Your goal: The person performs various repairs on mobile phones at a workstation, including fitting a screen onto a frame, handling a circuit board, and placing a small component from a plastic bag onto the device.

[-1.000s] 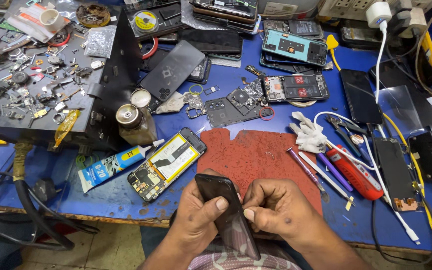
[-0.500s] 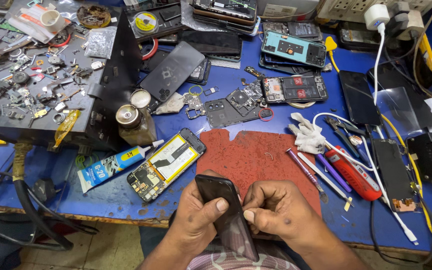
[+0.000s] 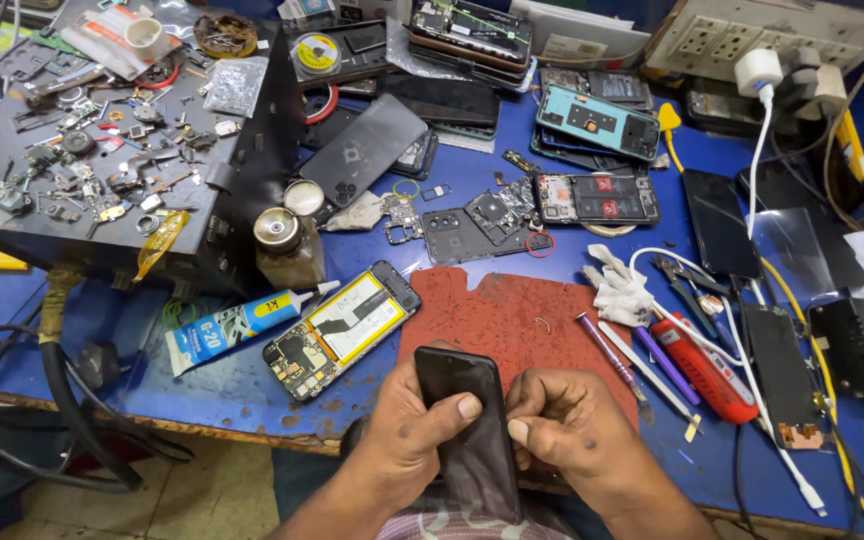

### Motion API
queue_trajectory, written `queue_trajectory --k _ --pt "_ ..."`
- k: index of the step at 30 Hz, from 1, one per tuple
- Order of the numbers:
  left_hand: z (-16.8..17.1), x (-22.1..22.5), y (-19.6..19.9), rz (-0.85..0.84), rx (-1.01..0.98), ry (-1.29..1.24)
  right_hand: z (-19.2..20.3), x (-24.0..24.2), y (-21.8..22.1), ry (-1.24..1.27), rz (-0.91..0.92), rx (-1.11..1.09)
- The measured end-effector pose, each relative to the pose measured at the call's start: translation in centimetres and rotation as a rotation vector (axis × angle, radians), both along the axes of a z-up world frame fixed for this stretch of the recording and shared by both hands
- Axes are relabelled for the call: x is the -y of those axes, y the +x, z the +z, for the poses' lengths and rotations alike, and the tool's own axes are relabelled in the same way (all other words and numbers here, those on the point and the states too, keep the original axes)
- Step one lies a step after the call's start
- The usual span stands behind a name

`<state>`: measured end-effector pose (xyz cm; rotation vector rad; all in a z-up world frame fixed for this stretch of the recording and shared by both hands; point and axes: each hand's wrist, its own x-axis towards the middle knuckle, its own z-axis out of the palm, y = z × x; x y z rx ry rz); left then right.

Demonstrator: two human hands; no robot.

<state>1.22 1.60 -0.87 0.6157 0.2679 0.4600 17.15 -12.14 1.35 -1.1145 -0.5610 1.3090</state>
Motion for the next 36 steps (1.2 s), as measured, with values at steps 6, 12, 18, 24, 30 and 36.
queue_trajectory --k 6,12,18,24,30,36 --pt "-0.07 0.13 0.28 0.000 0.000 0.020 -0.24 0.28 0.36 -0.002 -0.015 -0.011" --pt "0.21 0.12 0.43 -0.009 -0.035 0.006 -0.49 0.23 0.55 -0.008 -0.025 -0.004" --pt "0.37 -0.01 0.40 -0.028 -0.027 -0.010 -0.58 0.15 0.67 0.007 -0.024 0.023" --pt "0.42 -0.03 0.52 -0.032 -0.043 -0.019 -0.64 0.11 0.63 0.007 -0.027 0.024" --pt "0.62 -0.03 0.54 -0.024 -0.002 0.018 -0.50 0.15 0.65 -0.028 -0.030 0.001" --pt "0.75 -0.07 0.55 -0.034 0.008 0.019 -0.34 0.12 0.70 -0.053 -0.029 -0.008"
